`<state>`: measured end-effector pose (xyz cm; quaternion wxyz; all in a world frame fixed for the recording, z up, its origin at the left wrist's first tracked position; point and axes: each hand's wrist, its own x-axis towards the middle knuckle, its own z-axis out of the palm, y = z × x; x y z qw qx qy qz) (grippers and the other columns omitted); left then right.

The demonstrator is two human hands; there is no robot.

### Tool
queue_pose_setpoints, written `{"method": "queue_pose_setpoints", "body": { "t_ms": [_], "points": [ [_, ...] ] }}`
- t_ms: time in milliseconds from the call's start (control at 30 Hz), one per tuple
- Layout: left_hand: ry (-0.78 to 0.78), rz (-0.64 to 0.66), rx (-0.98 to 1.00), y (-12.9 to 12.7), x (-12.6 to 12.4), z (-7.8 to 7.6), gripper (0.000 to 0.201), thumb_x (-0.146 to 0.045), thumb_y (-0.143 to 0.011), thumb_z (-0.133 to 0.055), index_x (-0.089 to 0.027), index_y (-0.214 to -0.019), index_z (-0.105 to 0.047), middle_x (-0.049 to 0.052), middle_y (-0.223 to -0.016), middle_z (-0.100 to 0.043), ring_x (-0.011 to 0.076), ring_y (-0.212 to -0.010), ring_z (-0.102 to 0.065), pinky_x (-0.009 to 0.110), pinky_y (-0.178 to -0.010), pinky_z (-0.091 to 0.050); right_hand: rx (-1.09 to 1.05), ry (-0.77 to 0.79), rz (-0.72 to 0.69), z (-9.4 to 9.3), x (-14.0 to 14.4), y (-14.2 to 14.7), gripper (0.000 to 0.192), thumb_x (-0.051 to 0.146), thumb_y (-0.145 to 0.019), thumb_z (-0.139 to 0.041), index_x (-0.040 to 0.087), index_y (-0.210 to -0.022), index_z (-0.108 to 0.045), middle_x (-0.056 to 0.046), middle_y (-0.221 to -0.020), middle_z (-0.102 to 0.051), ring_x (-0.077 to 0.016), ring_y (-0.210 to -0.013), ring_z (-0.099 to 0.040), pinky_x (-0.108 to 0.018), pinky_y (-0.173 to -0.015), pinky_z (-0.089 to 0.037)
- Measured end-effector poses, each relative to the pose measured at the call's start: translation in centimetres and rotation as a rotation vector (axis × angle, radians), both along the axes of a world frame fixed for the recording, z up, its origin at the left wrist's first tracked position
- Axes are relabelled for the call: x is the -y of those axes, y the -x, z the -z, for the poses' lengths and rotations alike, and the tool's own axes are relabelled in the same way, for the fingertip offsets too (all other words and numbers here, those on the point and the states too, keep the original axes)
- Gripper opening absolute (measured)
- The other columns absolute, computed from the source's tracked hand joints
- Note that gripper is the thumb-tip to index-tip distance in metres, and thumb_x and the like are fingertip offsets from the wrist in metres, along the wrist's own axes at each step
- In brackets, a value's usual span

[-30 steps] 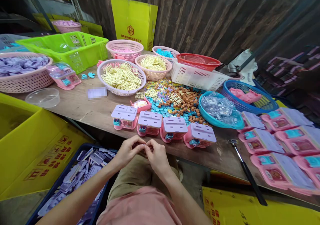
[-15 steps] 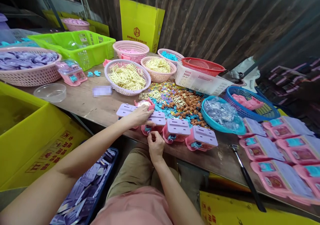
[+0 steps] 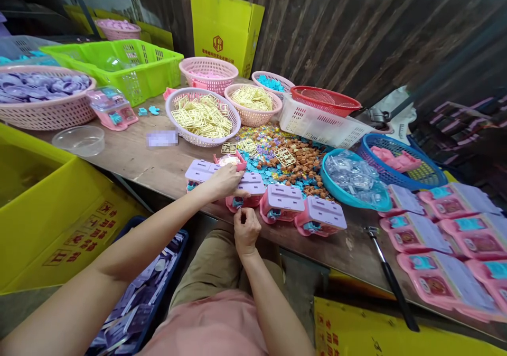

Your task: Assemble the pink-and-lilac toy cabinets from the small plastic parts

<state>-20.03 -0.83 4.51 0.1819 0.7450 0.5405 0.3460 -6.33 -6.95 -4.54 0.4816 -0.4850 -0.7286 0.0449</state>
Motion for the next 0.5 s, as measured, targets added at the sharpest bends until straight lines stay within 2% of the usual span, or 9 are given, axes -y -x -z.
{"method": "queue_pose_setpoints", "body": {
  "t_ms": [100,333,433,500],
  "points": [
    [0.02,0.013,0.032,0.0,0.1,-0.1,0.047,-0.03,-0.046,-0.083,-0.024,-0.046,-0.036,0.004,-0.055,-0.046,0.035,-0.089,-0.052,0.037,-0.085,-0.034,0.047,-0.022,0.013,0.2,-0.1,0.3,0.021,0.022,-0.085,-0.042,0.021,-0.065,-0.048,0.001,-0.056,-0.051,-0.0145,-0.055,-0.049,-0.026,-0.056,-0.038],
    [0.158,0.018,0.194,-0.2,-0.2,-0.5,0.06,-0.026,-0.042,-0.083,-0.026,-0.044,-0.022,0.0,-0.051,-0.035,0.0354,-0.093,-0.049,0.041,-0.09,-0.03,0.11,-0.034,0.004,0.1,-0.4,0.8,0.022,0.017,-0.084,-0.041,0.022,-0.063,-0.045,0.0,-0.055,-0.048,-0.016,-0.055,-0.047,-0.027,-0.056,-0.036],
    [0.156,0.01,0.272,0.0,-0.1,-1.3,0.053,-0.027,-0.047,-0.081,-0.024,-0.041,-0.028,0.002,-0.054,-0.039,0.0346,-0.096,-0.047,0.041,-0.092,-0.03,0.129,-0.036,-0.04,-0.8,-0.2,0.3,0.022,0.019,-0.086,-0.041,0.02,-0.065,-0.048,-0.001,-0.058,-0.052,-0.0163,-0.058,-0.05,-0.028,-0.058,-0.039],
    [0.084,-0.064,0.391,0.1,0.5,-2.2,0.04,-0.027,-0.051,-0.079,-0.022,-0.043,-0.04,0.004,-0.06,-0.044,0.0328,-0.098,-0.046,0.04,-0.095,-0.028,0.145,-0.056,-0.069,-2.0,0.3,-0.4,0.019,0.021,-0.086,-0.042,0.019,-0.07,-0.052,-0.001,-0.062,-0.056,-0.0159,-0.06,-0.053,-0.027,-0.058,-0.041]
  ]
}}
